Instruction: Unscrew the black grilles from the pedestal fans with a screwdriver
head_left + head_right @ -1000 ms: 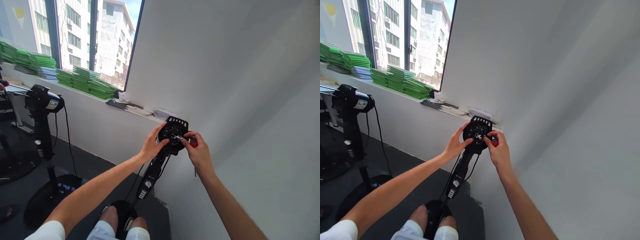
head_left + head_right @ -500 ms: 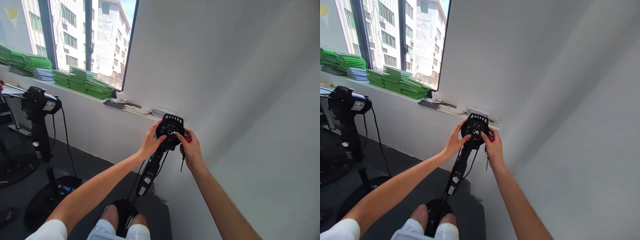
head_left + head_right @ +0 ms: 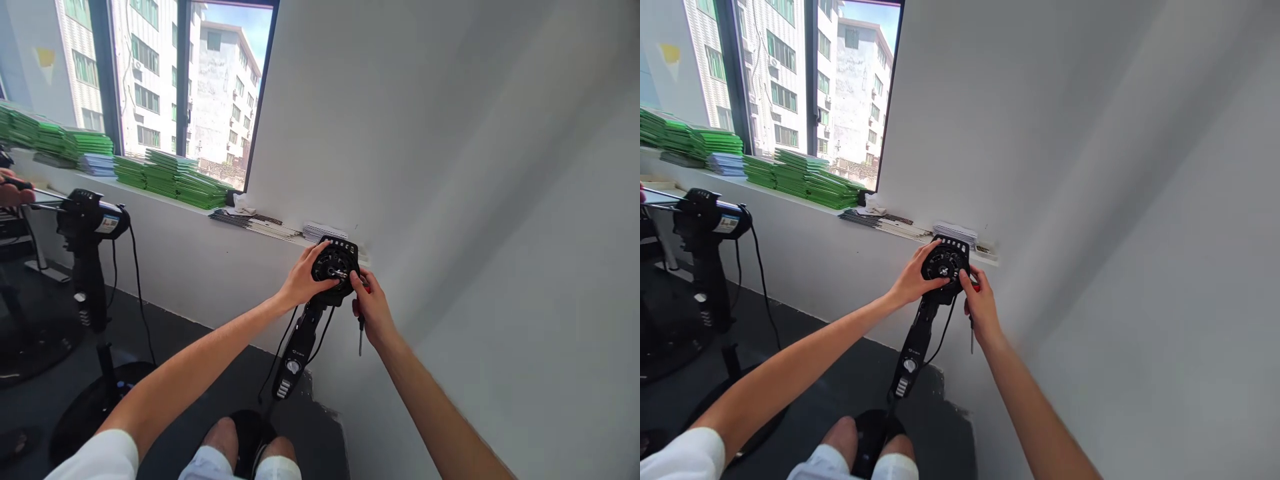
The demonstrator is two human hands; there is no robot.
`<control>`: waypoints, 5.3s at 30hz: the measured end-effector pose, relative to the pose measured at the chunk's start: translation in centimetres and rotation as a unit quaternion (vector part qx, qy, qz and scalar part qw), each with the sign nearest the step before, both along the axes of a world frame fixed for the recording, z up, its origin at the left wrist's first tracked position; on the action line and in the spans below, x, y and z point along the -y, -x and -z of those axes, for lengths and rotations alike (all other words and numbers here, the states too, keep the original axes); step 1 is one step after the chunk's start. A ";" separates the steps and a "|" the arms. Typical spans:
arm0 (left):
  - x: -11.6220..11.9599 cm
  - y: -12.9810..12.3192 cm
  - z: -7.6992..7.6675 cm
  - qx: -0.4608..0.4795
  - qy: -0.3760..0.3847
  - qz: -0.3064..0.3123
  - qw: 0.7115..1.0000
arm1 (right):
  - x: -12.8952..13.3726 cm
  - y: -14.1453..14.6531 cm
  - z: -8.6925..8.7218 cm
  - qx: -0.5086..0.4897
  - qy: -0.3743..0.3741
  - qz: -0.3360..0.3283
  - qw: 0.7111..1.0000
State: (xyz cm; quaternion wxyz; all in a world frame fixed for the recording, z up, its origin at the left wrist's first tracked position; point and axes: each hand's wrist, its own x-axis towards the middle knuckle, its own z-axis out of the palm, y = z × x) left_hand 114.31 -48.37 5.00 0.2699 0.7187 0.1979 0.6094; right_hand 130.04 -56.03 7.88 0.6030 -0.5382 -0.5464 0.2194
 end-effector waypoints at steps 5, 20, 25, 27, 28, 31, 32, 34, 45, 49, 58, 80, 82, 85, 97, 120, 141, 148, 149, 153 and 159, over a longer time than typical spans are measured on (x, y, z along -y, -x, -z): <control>0.2 0.0 0.0 -0.009 0.009 -0.009 1.000 | 1.7 -0.3 -1.5 -0.033 -0.146 0.048 0.988; -0.2 0.0 0.0 -0.029 0.014 -0.024 0.999 | 5.3 5.5 -8.9 -0.070 -0.354 -0.155 0.920; -0.3 -0.2 0.1 -0.021 0.015 -0.020 0.999 | 4.5 5.0 -8.6 -0.047 -0.345 -0.160 0.924; -0.3 -0.3 0.1 -0.019 0.013 -0.019 1.000 | 4.4 4.8 -8.5 -0.047 -0.343 -0.163 0.924; -0.3 -0.3 0.1 -0.019 0.013 -0.019 1.000 | 4.3 4.7 -8.5 -0.046 -0.343 -0.166 0.923; -0.2 -0.4 0.1 -0.018 0.020 -0.021 0.999 | 4.1 4.6 -8.5 -0.050 -0.341 -0.169 0.923; -0.2 -0.4 0.0 -0.017 0.020 -0.022 0.999 | 4.1 4.6 -8.5 -0.053 -0.340 -0.169 0.923; -0.1 -0.4 0.0 -0.016 0.017 -0.021 0.999 | 3.9 4.6 -8.5 -0.058 -0.341 -0.170 0.923; -0.3 -0.5 -0.2 -0.015 0.032 -0.026 0.999 | 3.7 4.5 -6.4 0.056 -0.380 -0.105 0.917; -0.1 -0.5 -0.5 -0.032 0.024 -0.025 0.999 | 4.7 3.5 -5.5 0.169 -0.320 -0.104 0.926; -0.9 0.4 -1.1 -0.075 0.007 -0.056 0.996 | 8.6 2.9 -11.1 0.699 -0.083 0.275 0.655; -0.5 0.5 -1.5 -0.099 -0.003 -0.075 0.992 | 10.4 6.2 -14.5 0.797 0.099 0.172 0.570; -0.4 0.6 -1.5 -0.096 -0.004 -0.076 0.992 | 10.5 6.2 -14.4 0.798 0.099 0.199 0.560; -0.5 0.9 -1.7 -0.114 -0.015 -0.084 0.990 | 10.7 6.3 -14.3 0.795 0.104 0.159 0.576; -0.8 1.5 -2.8 -0.191 -0.030 -0.107 0.975 | 10.6 6.0 -14.3 0.795 0.113 0.197 0.562; -0.6 1.9 -2.8 -0.204 -0.036 -0.113 0.972 | 10.7 5.7 -13.8 0.751 0.106 0.155 0.632; -1.1 2.2 -4.0 -0.237 -0.044 -0.114 0.964 | 10.8 4.9 -13.9 0.756 0.103 0.179 0.621; -1.2 2.2 -3.8 -0.229 -0.045 -0.114 0.966 | 10.7 5.4 -13.8 0.756 0.112 0.177 0.620; -1.2 2.2 -3.8 -0.228 -0.045 -0.113 0.966 | 10.8 5.6 -13.8 0.766 0.109 0.205 0.599; -1.2 2.2 -3.9 -0.228 -0.042 -0.113 0.966 | 10.7 5.7 -13.9 0.770 0.098 0.178 0.605; -1.1 2.3 -3.9 -0.219 -0.047 -0.108 0.969 | 10.7 5.4 -14.2 0.757 0.113 0.184 0.617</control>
